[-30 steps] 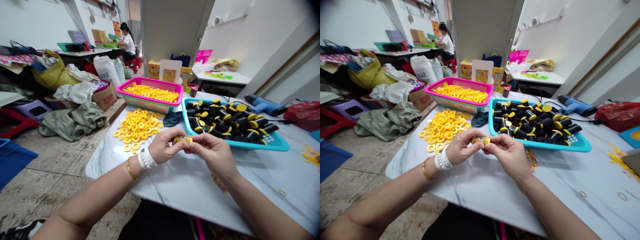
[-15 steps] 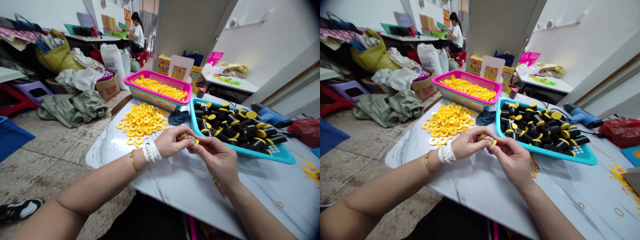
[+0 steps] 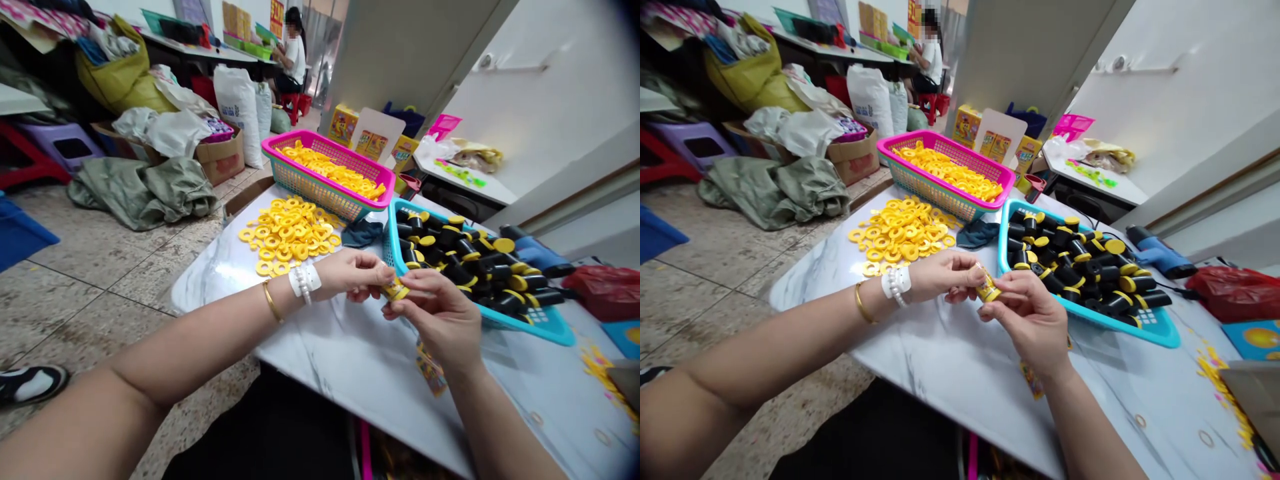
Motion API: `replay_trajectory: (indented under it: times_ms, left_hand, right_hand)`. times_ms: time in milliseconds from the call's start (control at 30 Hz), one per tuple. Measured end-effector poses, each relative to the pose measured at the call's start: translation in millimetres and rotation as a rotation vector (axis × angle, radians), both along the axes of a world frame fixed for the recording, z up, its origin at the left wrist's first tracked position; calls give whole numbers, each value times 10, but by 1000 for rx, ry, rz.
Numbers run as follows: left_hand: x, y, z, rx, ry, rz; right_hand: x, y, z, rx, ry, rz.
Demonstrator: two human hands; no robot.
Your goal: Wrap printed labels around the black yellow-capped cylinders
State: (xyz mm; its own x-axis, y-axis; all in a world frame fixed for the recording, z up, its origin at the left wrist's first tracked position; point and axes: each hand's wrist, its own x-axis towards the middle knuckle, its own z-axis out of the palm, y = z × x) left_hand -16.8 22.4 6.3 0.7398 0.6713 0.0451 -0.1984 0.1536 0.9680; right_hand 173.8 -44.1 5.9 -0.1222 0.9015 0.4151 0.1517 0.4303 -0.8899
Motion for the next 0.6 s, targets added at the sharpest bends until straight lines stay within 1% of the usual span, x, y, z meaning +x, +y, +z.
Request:
replay_trajectory:
  times_ms: [67,133,233,300,367,467,533,600]
  left_hand:
    - [-9,-3,11,-61,12,-23]
    - [-15,-8,15,-144,-27,-70]
    - [-9,-14,-3,-218,-88,-135]
    - [11,-13,-34,-214,-78,-126]
    - [40,-11,-70,-207,-37,-89]
    - [73,-12,-97,-226,9,-72]
    - [73,-12,-89,-241,8,-98]
    - [60,-9,-76,-244,17,-110]
  right_hand:
    - [23,-11,13,-51,7,55]
    - [39,-20,26,-85,51,117]
    - [45,-19,29,-88,146,137]
    - [54,-2,18,-93,150,118]
    - [73,18,3,-99,77,117]
    - [98,27,-20,-23,-47,99]
    - [94,13,-33,57,-61,67]
    - [73,-1,-43,102,-42,37]
